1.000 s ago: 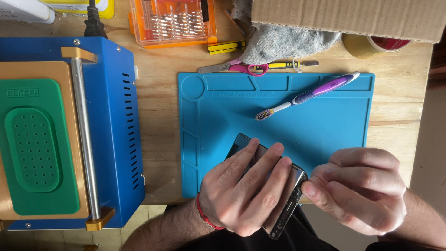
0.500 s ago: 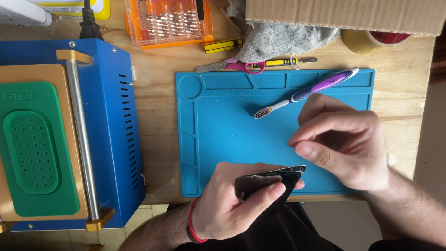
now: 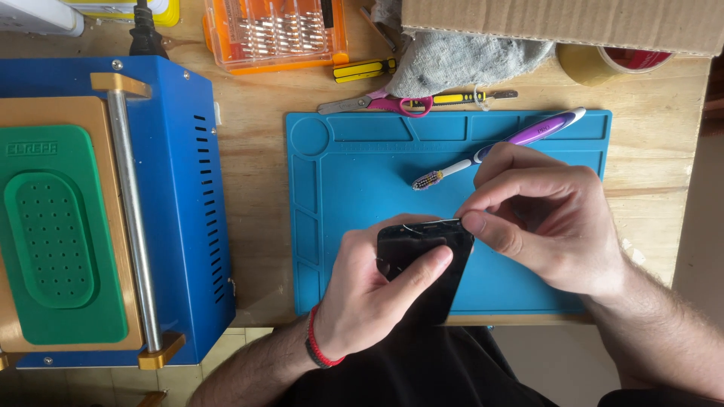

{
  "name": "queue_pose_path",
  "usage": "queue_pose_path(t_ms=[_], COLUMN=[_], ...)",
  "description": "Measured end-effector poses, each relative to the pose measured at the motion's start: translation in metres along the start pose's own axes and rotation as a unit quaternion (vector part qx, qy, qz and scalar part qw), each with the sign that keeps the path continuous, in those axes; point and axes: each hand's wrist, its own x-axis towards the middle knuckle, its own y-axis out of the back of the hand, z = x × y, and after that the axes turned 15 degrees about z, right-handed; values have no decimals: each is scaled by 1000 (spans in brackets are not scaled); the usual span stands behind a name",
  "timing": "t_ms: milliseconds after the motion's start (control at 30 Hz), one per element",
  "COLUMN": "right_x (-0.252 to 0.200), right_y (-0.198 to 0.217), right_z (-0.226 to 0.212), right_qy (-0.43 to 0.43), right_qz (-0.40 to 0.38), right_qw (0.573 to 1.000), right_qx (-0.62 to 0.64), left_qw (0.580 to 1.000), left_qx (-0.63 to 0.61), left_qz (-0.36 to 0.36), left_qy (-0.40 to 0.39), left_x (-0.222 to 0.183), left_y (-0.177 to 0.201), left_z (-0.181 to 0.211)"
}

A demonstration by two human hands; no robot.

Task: Removing broken glass shards and cleaning a mobile phone screen assembly using various tools.

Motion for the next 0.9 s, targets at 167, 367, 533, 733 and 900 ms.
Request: queue_pose_path(t_ms=[167,367,533,733,900], right_x=[5,9,7,3,3], right_y=[-1,1,-2,-6,-12], right_z=[2,-1,1,18,23], right_qy=[-25,-6,25,7,25], right_qz=[-4,-38,-52,-19,-7], right_qw=[1000,997,993,996,997], right_qx=[-10,-63,-103,-82,-80], left_qw=[997,999,996,995,998], left_qx=[3,14,71,82,50], left_qz=[58,24,18,17,30], left_qy=[-53,-23,-59,-52,-20], left_x=[4,9,13,18,20], left_y=[-3,2,9,14,16], left_z=[-7,-2,-3,-11,-14])
